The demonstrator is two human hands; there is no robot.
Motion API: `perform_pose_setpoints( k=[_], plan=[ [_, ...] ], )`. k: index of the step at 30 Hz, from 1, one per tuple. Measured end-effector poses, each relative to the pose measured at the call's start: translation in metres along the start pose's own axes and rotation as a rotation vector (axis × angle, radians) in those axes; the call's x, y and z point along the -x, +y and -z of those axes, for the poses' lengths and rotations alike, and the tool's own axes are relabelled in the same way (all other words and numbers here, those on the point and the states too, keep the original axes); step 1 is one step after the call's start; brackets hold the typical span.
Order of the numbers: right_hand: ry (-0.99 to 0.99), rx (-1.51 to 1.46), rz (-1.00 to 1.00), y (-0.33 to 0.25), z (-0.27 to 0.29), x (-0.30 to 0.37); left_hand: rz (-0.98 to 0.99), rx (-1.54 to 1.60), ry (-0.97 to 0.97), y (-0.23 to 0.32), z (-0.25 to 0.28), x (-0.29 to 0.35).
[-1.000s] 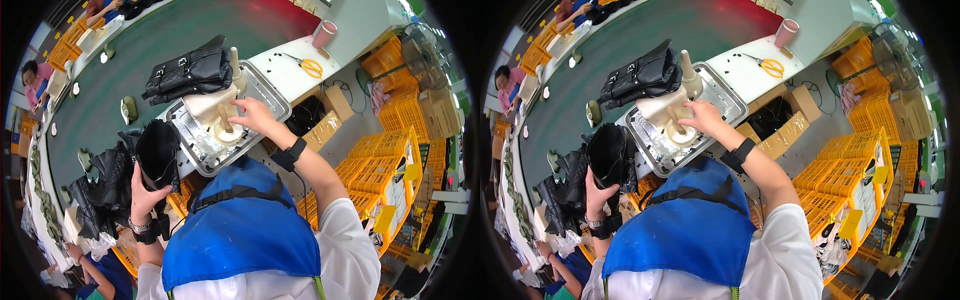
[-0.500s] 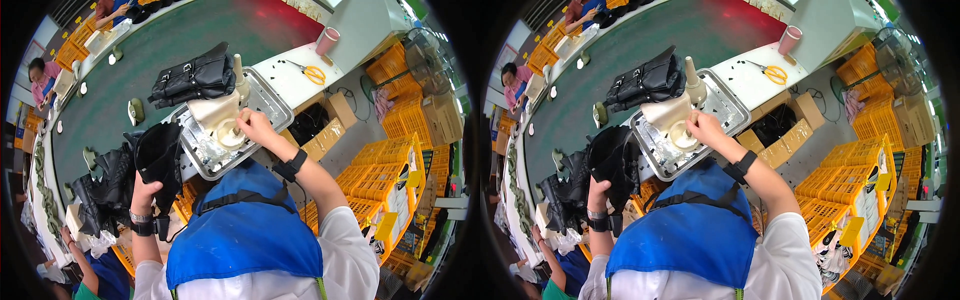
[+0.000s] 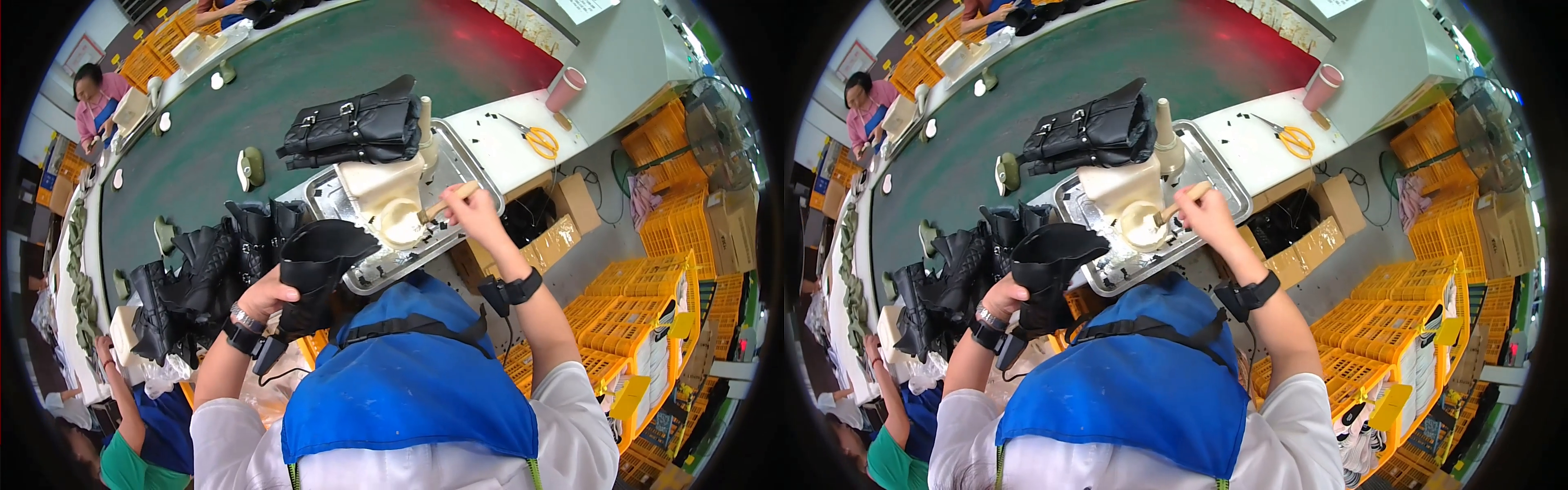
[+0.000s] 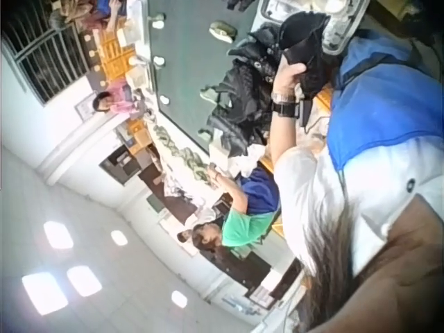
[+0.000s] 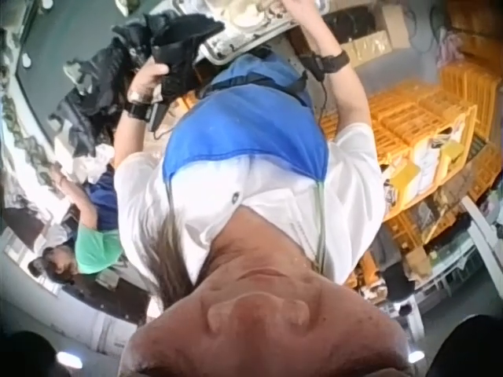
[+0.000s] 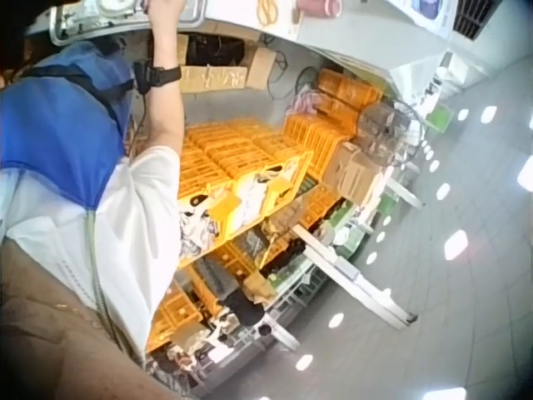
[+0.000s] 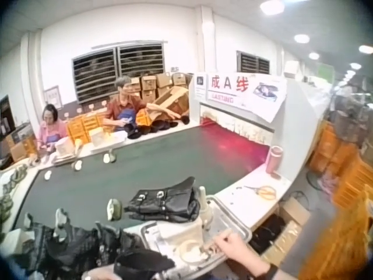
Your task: Apply glue to the edges of black boots and organize them during manufacturing.
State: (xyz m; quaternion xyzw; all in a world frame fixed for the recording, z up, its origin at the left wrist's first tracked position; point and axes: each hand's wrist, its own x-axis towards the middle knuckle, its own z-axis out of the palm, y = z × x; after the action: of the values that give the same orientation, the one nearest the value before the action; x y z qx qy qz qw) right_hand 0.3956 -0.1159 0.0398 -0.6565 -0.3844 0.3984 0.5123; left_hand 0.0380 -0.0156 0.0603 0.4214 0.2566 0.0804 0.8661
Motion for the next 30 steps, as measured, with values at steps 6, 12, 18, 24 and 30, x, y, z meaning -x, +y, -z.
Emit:
perform_pose_setpoints(
  k=[6, 12, 18, 24, 30],
  plan=[
    [-0.291, -0.766, -0.165, -0.042, 0.003, 0.009, 0.026, -0.001, -0.121, -0.002, -0.014, -0.022],
    [-0.288, -0.295, 0.236, -0.076, -0.027, 0.021, 0.058, -0.011, -0.173, 0.001, -0.024, -0.033],
    [-0.279, 0.170, 0.702, -0.085, -0.036, 0.022, 0.002, -0.035, -0.167, 0.007, -0.036, -0.032],
    [-0.213, 0.173, 0.579, -0.072, -0.033, 0.023, -0.088, -0.091, -0.095, 0.012, -0.041, -0.022],
    [-0.064, 0.270, 0.598, -0.072, -0.045, 0.018, -0.203, -0.604, 0.054, 0.018, -0.052, -0.017]
  ],
)
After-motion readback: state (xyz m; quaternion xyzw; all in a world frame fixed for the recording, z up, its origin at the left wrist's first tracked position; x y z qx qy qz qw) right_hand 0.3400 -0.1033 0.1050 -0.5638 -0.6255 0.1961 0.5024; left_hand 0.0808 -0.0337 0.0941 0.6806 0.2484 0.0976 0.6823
